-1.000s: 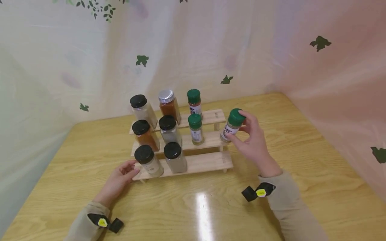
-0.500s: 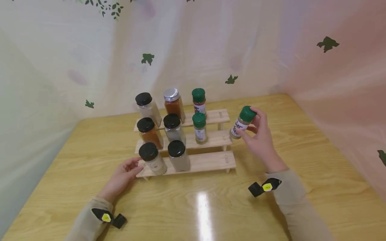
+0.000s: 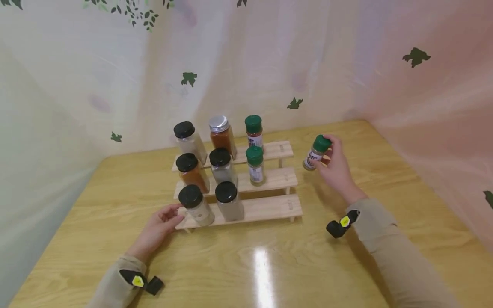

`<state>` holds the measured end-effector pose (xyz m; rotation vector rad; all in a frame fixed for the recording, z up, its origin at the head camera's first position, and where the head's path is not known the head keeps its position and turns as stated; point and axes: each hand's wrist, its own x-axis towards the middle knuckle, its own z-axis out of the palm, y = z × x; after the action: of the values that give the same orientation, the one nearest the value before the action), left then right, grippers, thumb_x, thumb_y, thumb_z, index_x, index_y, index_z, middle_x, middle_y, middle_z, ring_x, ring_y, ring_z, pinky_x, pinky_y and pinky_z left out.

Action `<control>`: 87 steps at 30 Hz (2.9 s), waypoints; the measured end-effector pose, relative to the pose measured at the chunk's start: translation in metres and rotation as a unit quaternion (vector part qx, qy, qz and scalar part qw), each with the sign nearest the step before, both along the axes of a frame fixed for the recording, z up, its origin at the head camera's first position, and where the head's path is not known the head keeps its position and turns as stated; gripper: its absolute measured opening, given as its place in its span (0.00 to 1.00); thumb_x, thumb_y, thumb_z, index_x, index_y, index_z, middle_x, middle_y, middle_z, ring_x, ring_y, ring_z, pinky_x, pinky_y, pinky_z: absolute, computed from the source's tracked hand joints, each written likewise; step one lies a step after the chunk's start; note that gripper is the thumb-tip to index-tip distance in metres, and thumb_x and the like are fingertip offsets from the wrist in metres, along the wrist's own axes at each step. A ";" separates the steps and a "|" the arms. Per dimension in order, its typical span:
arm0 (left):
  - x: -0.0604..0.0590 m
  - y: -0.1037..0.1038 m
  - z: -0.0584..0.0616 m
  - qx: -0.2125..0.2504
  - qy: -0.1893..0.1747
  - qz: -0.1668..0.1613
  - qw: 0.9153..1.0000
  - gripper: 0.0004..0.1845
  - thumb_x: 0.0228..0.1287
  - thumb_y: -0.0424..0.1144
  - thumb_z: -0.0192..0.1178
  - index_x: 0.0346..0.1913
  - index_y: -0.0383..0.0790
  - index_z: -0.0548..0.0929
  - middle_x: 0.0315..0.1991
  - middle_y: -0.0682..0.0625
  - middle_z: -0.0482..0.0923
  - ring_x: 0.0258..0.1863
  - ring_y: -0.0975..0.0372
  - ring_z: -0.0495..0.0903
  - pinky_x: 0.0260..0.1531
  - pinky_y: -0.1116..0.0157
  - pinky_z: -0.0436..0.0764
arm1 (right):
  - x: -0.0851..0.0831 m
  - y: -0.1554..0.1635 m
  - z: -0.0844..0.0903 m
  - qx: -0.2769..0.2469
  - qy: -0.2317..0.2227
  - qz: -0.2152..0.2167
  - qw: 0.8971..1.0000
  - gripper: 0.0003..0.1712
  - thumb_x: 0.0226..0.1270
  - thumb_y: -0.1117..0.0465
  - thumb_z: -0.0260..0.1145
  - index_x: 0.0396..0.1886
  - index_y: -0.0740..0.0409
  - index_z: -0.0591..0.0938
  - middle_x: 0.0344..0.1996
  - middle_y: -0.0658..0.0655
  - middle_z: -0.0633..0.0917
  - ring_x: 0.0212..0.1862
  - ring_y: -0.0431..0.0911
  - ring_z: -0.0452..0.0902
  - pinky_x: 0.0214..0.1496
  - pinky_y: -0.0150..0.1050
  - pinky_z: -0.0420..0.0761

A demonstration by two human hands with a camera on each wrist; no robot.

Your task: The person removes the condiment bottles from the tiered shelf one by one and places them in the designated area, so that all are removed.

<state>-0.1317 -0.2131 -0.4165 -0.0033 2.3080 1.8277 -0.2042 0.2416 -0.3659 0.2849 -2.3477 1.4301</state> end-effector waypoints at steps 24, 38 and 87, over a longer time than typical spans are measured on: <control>0.003 -0.004 -0.005 0.004 -0.022 -0.016 1.000 0.22 0.66 0.34 0.57 0.61 0.28 0.70 0.38 0.52 0.75 0.34 0.68 0.75 0.34 0.73 0.76 | -0.029 0.005 -0.038 0.054 -0.074 0.026 0.995 0.42 0.60 0.81 0.58 0.69 0.64 0.48 0.56 0.78 0.65 0.56 0.71 0.69 0.54 0.63 0.71; -0.003 -0.001 -0.003 0.011 -0.005 0.000 1.000 0.21 0.65 0.31 0.58 0.58 0.25 0.70 0.38 0.52 0.76 0.34 0.69 0.76 0.34 0.74 0.75 | -0.038 0.008 -0.026 0.082 -0.069 0.066 0.992 0.41 0.59 0.79 0.61 0.67 0.65 0.49 0.53 0.78 0.66 0.55 0.70 0.68 0.54 0.64 0.71; -0.002 -0.002 -0.001 0.015 -0.012 -0.013 1.000 0.22 0.66 0.32 0.57 0.60 0.26 0.69 0.39 0.51 0.74 0.36 0.69 0.75 0.36 0.74 0.76 | 0.013 0.004 0.073 0.091 -0.074 0.066 0.991 0.29 0.64 0.60 0.65 0.61 0.61 0.64 0.53 0.50 0.70 0.52 0.31 0.68 0.58 0.28 0.71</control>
<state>-0.1337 -0.2151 -0.4172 0.0097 2.2533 1.8392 -0.1915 0.2456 -0.2926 0.4026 -2.6308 1.3381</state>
